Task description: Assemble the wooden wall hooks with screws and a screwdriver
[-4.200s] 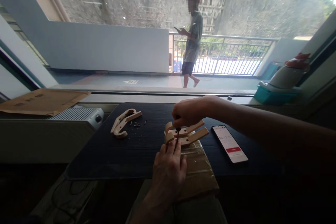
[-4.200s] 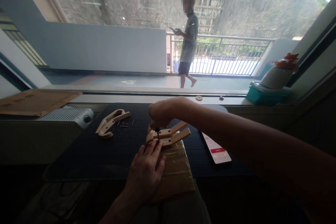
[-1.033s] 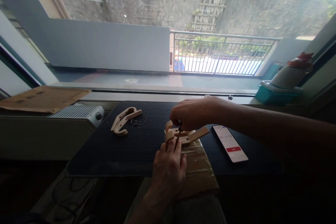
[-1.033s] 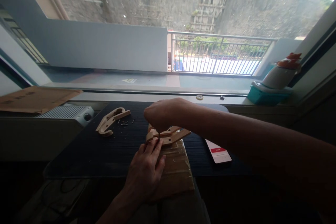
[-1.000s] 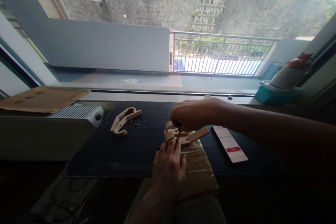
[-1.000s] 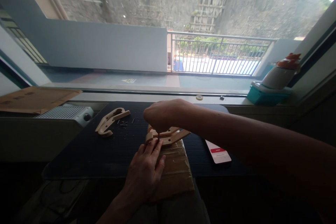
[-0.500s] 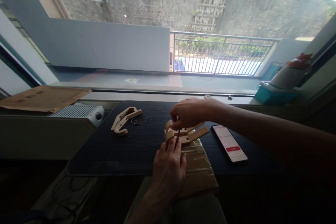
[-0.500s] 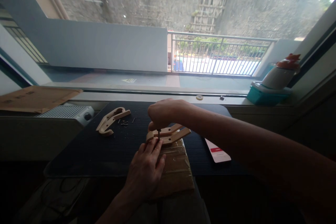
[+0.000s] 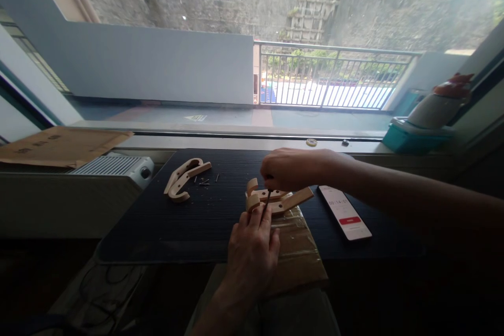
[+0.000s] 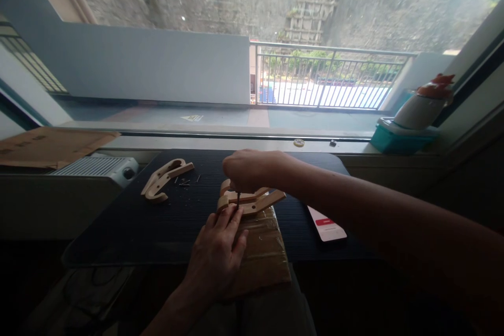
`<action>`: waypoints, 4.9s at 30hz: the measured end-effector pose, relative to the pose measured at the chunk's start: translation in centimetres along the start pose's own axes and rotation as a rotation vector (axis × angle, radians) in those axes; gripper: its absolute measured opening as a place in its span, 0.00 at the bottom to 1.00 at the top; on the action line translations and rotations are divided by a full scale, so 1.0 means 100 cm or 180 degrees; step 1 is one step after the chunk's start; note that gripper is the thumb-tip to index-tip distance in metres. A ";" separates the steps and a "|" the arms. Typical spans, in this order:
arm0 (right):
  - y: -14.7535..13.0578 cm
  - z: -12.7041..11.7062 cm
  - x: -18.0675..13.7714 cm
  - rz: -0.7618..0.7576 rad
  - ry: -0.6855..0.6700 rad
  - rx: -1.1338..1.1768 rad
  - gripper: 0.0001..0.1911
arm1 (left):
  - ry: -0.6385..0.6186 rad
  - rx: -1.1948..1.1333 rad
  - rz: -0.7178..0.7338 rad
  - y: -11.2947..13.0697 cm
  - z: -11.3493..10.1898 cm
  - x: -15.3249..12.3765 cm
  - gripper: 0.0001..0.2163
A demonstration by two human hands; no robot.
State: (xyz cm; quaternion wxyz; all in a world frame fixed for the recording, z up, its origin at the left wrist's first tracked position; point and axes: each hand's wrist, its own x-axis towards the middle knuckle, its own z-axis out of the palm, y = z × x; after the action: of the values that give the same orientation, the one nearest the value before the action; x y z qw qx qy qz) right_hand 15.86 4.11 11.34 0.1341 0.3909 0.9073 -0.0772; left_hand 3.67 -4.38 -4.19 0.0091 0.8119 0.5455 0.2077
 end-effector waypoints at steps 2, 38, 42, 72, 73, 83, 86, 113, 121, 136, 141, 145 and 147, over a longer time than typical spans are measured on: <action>0.001 -0.001 0.002 0.0030 -0.0051 0.0037 0.12 | 0.0006 -0.0001 -0.0016 0.000 -0.001 0.000 0.20; -0.013 -0.011 -0.003 -0.0246 -0.0215 -0.0010 0.07 | 0.0066 -0.0003 -0.0012 0.000 0.000 -0.001 0.20; -0.001 0.000 0.004 -0.0165 -0.0084 0.0388 0.10 | 0.0009 -0.0023 -0.0024 0.000 -0.001 0.000 0.20; -0.016 -0.016 0.004 0.0102 -0.0385 -0.0074 0.19 | -0.0020 0.0025 -0.0084 0.003 -0.002 -0.001 0.21; -0.019 -0.019 0.002 0.0048 -0.0415 -0.0209 0.18 | -0.0024 0.0036 -0.0080 0.003 -0.002 -0.001 0.21; -0.008 -0.010 0.005 -0.0215 -0.0288 -0.0218 0.09 | 0.0007 0.0009 -0.0045 0.000 0.002 0.000 0.21; -0.004 -0.007 0.010 0.0010 -0.0253 0.0038 0.11 | -0.0025 -0.0010 -0.0070 0.002 -0.001 0.000 0.20; 0.009 -0.004 -0.010 0.0027 0.0415 0.0222 0.15 | -0.0112 -0.0028 -0.0079 0.003 -0.005 0.000 0.20; 0.003 -0.003 -0.019 0.0042 0.0587 0.0031 0.15 | -0.0058 -0.0019 -0.0086 0.003 -0.004 -0.001 0.19; -0.003 -0.001 -0.010 0.0049 0.0335 0.0154 0.12 | -0.0065 -0.0033 -0.0093 0.005 -0.006 0.000 0.20; 0.000 0.001 -0.007 -0.0136 0.0268 0.0223 0.12 | -0.0017 0.0017 -0.0105 0.005 -0.005 -0.001 0.21; 0.002 0.000 -0.004 -0.0198 -0.0042 0.0411 0.11 | 0.0032 0.0050 -0.0086 0.005 -0.003 0.001 0.20; 0.003 -0.001 -0.001 -0.0115 -0.0058 0.0383 0.10 | 0.0020 0.0064 -0.0102 0.005 -0.003 0.002 0.20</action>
State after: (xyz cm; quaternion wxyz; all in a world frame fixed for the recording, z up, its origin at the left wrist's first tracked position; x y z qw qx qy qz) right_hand 16.14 4.25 11.42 0.1171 0.3811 0.9067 -0.1376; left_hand 4.07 -4.51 -3.71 0.0025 0.8025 0.5605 0.2045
